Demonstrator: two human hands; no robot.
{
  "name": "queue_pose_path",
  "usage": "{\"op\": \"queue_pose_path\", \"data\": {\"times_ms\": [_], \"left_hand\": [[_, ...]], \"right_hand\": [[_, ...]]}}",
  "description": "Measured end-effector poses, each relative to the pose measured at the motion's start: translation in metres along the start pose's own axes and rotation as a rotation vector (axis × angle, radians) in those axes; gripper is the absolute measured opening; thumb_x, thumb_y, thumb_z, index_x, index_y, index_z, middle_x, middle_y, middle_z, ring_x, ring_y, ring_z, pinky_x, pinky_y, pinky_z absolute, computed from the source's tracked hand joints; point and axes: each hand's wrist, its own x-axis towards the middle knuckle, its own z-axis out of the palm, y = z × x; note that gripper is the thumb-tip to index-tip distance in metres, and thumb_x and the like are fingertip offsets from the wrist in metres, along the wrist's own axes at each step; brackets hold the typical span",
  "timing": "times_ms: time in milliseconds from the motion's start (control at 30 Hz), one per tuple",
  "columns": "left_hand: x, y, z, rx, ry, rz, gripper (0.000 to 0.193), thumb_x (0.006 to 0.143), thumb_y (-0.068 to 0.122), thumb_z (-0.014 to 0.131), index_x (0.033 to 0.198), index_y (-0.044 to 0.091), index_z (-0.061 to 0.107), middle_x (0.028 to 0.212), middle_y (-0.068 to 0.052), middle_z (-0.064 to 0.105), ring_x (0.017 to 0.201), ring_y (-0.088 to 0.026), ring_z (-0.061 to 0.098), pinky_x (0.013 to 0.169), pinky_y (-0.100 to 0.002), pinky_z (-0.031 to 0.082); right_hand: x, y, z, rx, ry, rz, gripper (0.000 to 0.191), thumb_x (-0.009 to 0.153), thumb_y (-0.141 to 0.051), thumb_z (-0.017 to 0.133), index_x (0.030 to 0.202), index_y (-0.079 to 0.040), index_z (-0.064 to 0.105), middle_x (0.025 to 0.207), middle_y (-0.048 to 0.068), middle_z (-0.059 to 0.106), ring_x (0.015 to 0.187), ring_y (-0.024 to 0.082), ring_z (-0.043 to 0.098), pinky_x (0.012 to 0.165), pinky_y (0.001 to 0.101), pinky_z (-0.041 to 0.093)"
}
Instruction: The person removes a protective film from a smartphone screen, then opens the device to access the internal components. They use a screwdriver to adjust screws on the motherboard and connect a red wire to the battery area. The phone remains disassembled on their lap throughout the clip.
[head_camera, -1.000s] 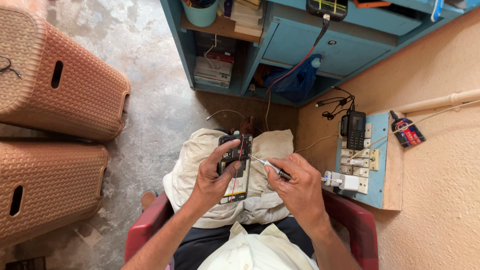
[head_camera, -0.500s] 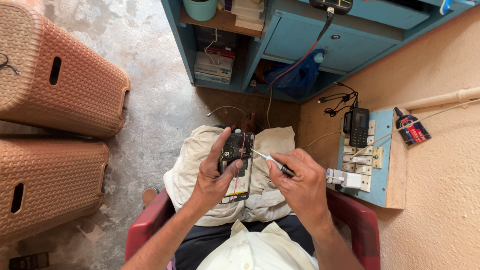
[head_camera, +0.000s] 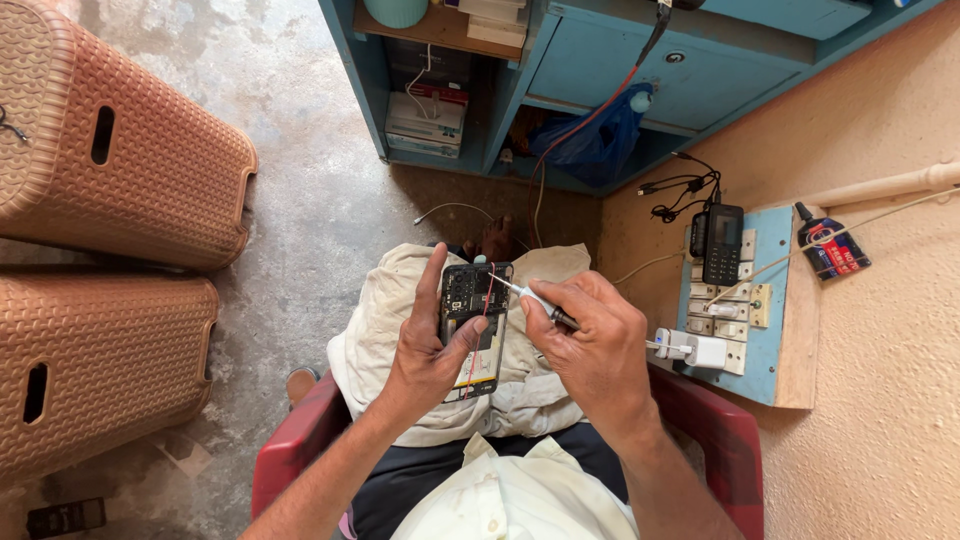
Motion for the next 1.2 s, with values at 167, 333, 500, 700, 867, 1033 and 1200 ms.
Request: {"op": "queue_pose_path", "data": {"times_ms": [167, 333, 500, 700, 867, 1033, 1200], "left_hand": [[0.0000, 0.0000, 0.0001, 0.044, -0.007, 0.009, 0.086, 0.100, 0.011, 0.068, 0.165, 0.011, 0.011, 0.118, -0.006, 0.073, 0.097, -0.011, 0.070, 0.088, -0.027, 0.056], [-0.0005, 0.0001, 0.0005, 0.052, -0.002, 0.043, 0.083, 0.101, 0.010, 0.066, 0.165, 0.010, 0.013, 0.121, -0.008, 0.072, 0.096, -0.012, 0.069, 0.088, -0.027, 0.055], [-0.0006, 0.0004, 0.0012, 0.079, 0.005, 0.053, 0.080, 0.102, 0.009, 0.065, 0.165, 0.010, 0.016, 0.120, -0.008, 0.073, 0.095, -0.013, 0.069, 0.087, -0.028, 0.056], [-0.0008, 0.0001, 0.0014, 0.113, 0.010, 0.105, 0.080, 0.101, 0.003, 0.065, 0.164, 0.010, 0.016, 0.120, -0.010, 0.073, 0.097, -0.014, 0.071, 0.087, -0.028, 0.056], [-0.0014, -0.0012, 0.0031, 0.130, 0.009, 0.103, 0.081, 0.100, 0.001, 0.064, 0.164, 0.011, 0.015, 0.117, -0.010, 0.073, 0.096, -0.014, 0.072, 0.085, -0.028, 0.056], [-0.0023, -0.0032, 0.0022, 0.170, 0.007, 0.124, 0.082, 0.100, -0.002, 0.063, 0.164, 0.013, 0.015, 0.113, -0.009, 0.072, 0.095, -0.015, 0.072, 0.083, -0.029, 0.057], [-0.0023, -0.0044, 0.0018, 0.178, 0.007, 0.130, 0.083, 0.100, -0.002, 0.063, 0.164, 0.014, 0.014, 0.110, -0.009, 0.072, 0.093, -0.016, 0.072, 0.081, -0.030, 0.057]], "right_hand": [[0.0016, 0.0012, 0.0025, 0.003, -0.010, -0.024, 0.020, 0.085, -0.005, 0.081, 0.103, 0.003, 0.076, 0.081, 0.010, 0.068, 0.069, 0.016, 0.065, 0.059, 0.0275, 0.051], [0.0020, 0.0028, 0.0053, 0.010, -0.020, -0.024, 0.020, 0.086, -0.005, 0.081, 0.103, 0.003, 0.075, 0.079, 0.010, 0.066, 0.066, 0.016, 0.063, 0.057, 0.0280, 0.050], [0.0011, 0.0035, 0.0061, 0.009, -0.019, -0.020, 0.020, 0.086, -0.005, 0.081, 0.103, 0.003, 0.075, 0.079, 0.009, 0.066, 0.065, 0.015, 0.062, 0.056, 0.0275, 0.049], [0.0013, 0.0030, 0.0068, 0.008, -0.032, -0.012, 0.019, 0.085, -0.005, 0.080, 0.103, 0.003, 0.076, 0.079, 0.009, 0.066, 0.064, 0.015, 0.062, 0.055, 0.0275, 0.049], [0.0016, 0.0020, 0.0063, 0.003, -0.034, -0.030, 0.020, 0.086, -0.005, 0.080, 0.103, 0.003, 0.075, 0.081, 0.010, 0.067, 0.066, 0.016, 0.064, 0.056, 0.0281, 0.051], [0.0019, 0.0012, 0.0062, -0.006, -0.061, -0.024, 0.018, 0.088, -0.009, 0.080, 0.102, 0.001, 0.075, 0.084, 0.010, 0.070, 0.068, 0.018, 0.066, 0.057, 0.0297, 0.052], [0.0017, 0.0023, 0.0066, -0.021, -0.058, -0.015, 0.017, 0.088, -0.012, 0.080, 0.101, -0.001, 0.074, 0.085, 0.011, 0.071, 0.069, 0.020, 0.068, 0.057, 0.0309, 0.052]]}}
